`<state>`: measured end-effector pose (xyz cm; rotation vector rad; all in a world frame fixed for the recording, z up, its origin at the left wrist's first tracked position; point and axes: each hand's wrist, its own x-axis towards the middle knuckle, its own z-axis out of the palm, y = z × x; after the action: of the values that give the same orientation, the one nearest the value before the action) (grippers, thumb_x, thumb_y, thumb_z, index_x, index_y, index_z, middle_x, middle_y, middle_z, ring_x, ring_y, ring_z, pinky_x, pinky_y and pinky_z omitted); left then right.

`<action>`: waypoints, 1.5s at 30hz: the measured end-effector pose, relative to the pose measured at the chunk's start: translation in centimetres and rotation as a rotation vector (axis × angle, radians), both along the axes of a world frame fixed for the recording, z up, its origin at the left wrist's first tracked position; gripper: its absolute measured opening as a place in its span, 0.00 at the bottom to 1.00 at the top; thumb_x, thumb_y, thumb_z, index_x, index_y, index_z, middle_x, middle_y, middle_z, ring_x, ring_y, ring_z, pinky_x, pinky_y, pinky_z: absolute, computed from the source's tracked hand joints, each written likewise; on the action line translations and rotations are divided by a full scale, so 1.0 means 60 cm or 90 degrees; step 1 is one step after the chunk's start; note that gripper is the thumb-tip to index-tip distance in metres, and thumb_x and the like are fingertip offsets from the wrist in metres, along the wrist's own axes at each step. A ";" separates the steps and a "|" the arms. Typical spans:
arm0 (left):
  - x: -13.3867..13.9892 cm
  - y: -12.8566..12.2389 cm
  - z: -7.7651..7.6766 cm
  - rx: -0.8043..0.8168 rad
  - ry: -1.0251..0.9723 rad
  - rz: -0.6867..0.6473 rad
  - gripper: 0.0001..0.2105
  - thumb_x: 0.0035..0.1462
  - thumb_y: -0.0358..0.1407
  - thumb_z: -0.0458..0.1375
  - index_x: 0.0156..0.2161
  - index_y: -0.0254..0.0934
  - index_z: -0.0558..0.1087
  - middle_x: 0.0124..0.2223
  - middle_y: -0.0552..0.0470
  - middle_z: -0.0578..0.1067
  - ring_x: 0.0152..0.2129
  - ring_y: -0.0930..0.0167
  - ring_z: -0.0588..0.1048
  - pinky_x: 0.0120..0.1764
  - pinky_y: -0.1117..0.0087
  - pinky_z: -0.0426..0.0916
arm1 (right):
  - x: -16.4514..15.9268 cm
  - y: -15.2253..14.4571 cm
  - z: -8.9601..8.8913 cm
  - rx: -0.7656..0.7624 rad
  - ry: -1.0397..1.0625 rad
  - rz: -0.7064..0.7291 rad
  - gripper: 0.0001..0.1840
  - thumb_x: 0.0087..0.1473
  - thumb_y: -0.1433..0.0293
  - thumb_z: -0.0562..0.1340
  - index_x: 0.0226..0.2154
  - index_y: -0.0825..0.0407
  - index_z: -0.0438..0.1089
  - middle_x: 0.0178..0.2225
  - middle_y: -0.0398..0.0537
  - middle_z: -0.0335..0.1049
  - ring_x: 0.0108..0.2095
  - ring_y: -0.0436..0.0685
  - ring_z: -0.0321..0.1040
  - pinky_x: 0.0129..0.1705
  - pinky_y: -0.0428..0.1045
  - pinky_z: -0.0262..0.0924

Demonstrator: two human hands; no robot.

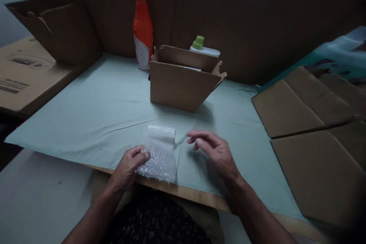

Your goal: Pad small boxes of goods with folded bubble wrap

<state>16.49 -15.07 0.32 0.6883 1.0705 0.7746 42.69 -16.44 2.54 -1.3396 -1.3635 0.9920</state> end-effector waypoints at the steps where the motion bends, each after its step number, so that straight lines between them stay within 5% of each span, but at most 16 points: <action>1: -0.003 -0.003 -0.001 -0.002 0.008 -0.018 0.23 0.38 0.51 0.73 0.26 0.35 0.69 0.22 0.58 0.66 0.19 0.77 0.61 0.24 0.75 0.57 | -0.021 -0.002 0.002 0.026 -0.104 0.085 0.12 0.61 0.64 0.62 0.46 0.45 0.77 0.49 0.50 0.78 0.48 0.59 0.74 0.50 0.57 0.69; 4: -0.011 -0.012 -0.003 0.006 0.030 -0.083 0.22 0.41 0.51 0.70 0.28 0.34 0.71 0.23 0.58 0.66 0.19 0.77 0.61 0.23 0.75 0.56 | -0.075 0.030 -0.011 0.123 -0.386 0.174 0.24 0.57 0.67 0.65 0.56 0.49 0.72 0.61 0.56 0.69 0.62 0.67 0.63 0.62 0.66 0.58; 6: -0.015 -0.018 -0.007 0.019 0.042 -0.115 0.20 0.44 0.50 0.69 0.28 0.35 0.70 0.23 0.58 0.64 0.19 0.77 0.59 0.23 0.75 0.54 | -0.091 0.078 -0.027 0.140 -0.487 0.137 0.18 0.57 0.70 0.64 0.51 0.51 0.74 0.60 0.58 0.70 0.62 0.69 0.62 0.61 0.68 0.57; 9: -0.023 -0.028 -0.011 0.025 0.043 -0.155 0.20 0.47 0.50 0.66 0.27 0.36 0.67 0.23 0.59 0.61 0.20 0.77 0.57 0.24 0.74 0.52 | -0.082 0.158 -0.039 0.109 -0.483 0.063 0.08 0.60 0.72 0.60 0.37 0.50 0.76 0.47 0.53 0.78 0.52 0.66 0.70 0.56 0.66 0.61; 12: -0.031 -0.038 -0.012 0.037 0.042 -0.154 0.21 0.50 0.53 0.65 0.26 0.37 0.65 0.23 0.59 0.59 0.21 0.76 0.56 0.26 0.73 0.52 | -0.056 0.196 -0.026 0.142 -0.438 -0.029 0.08 0.60 0.71 0.60 0.37 0.48 0.76 0.43 0.52 0.79 0.47 0.65 0.72 0.54 0.65 0.62; 15: -0.038 -0.044 -0.012 0.046 0.053 -0.142 0.23 0.51 0.55 0.65 0.26 0.38 0.64 0.23 0.60 0.57 0.22 0.76 0.53 0.26 0.73 0.49 | -0.038 0.168 -0.008 0.238 -0.415 -0.050 0.09 0.63 0.69 0.59 0.42 0.48 0.76 0.49 0.53 0.78 0.51 0.65 0.71 0.55 0.64 0.61; 19: -0.045 -0.045 -0.015 0.024 0.024 -0.180 0.23 0.53 0.54 0.64 0.26 0.38 0.64 0.24 0.60 0.56 0.22 0.76 0.53 0.26 0.73 0.50 | -0.051 0.088 -0.014 0.316 -0.491 0.160 0.13 0.66 0.69 0.58 0.50 0.49 0.74 0.54 0.54 0.75 0.55 0.63 0.70 0.55 0.62 0.62; 22: -0.047 -0.042 -0.012 0.015 0.014 -0.200 0.23 0.52 0.55 0.65 0.26 0.37 0.64 0.24 0.59 0.57 0.22 0.76 0.54 0.27 0.73 0.52 | -0.079 0.068 -0.039 0.261 -0.593 0.294 0.20 0.64 0.66 0.62 0.57 0.53 0.70 0.62 0.60 0.69 0.61 0.67 0.64 0.58 0.64 0.61; 26: -0.047 -0.044 -0.006 0.006 0.029 -0.192 0.25 0.50 0.56 0.67 0.26 0.35 0.67 0.23 0.59 0.58 0.22 0.77 0.55 0.26 0.75 0.55 | -0.086 0.093 -0.059 0.187 -0.600 0.313 0.20 0.66 0.66 0.61 0.58 0.51 0.70 0.64 0.56 0.67 0.63 0.64 0.61 0.62 0.64 0.59; 30: -0.044 -0.054 -0.002 -0.088 -0.074 -0.146 0.24 0.48 0.55 0.69 0.28 0.35 0.70 0.24 0.55 0.66 0.20 0.75 0.64 0.24 0.71 0.68 | -0.048 0.086 -0.033 0.196 -0.518 0.318 0.22 0.63 0.72 0.60 0.59 0.48 0.69 0.65 0.55 0.65 0.64 0.62 0.62 0.63 0.64 0.60; 36: -0.029 -0.045 0.012 -0.178 -0.177 -0.065 0.18 0.49 0.46 0.71 0.34 0.32 0.76 0.29 0.49 0.73 0.23 0.71 0.73 0.20 0.71 0.73 | -0.034 -0.032 0.019 0.153 -0.459 0.422 0.42 0.56 0.72 0.64 0.70 0.47 0.54 0.67 0.56 0.61 0.65 0.65 0.61 0.61 0.63 0.64; 39: -0.027 -0.043 0.014 -0.197 -0.191 -0.080 0.19 0.50 0.48 0.70 0.35 0.32 0.76 0.31 0.46 0.77 0.24 0.68 0.77 0.21 0.72 0.73 | -0.069 -0.068 -0.005 0.235 -0.335 0.325 0.35 0.59 0.75 0.60 0.67 0.47 0.58 0.52 0.54 0.77 0.50 0.62 0.74 0.52 0.61 0.69; 41: -0.031 -0.049 0.015 -0.150 -0.153 -0.053 0.22 0.54 0.55 0.65 0.33 0.33 0.75 0.32 0.44 0.78 0.26 0.66 0.78 0.25 0.69 0.74 | -0.088 -0.067 -0.027 0.200 -0.266 0.203 0.25 0.62 0.74 0.58 0.61 0.45 0.66 0.42 0.50 0.80 0.38 0.58 0.75 0.44 0.57 0.71; 45: -0.045 -0.066 0.023 0.206 0.175 0.038 0.17 0.66 0.50 0.56 0.36 0.38 0.76 0.35 0.47 0.79 0.32 0.66 0.78 0.37 0.64 0.75 | -0.094 -0.031 -0.054 -0.004 -0.291 0.098 0.21 0.61 0.67 0.62 0.57 0.47 0.71 0.32 0.46 0.78 0.29 0.56 0.71 0.35 0.53 0.69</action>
<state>13.77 -19.00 1.68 1.0650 1.2308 0.9340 37.06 -18.29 -0.72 -1.5459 -1.8282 0.8163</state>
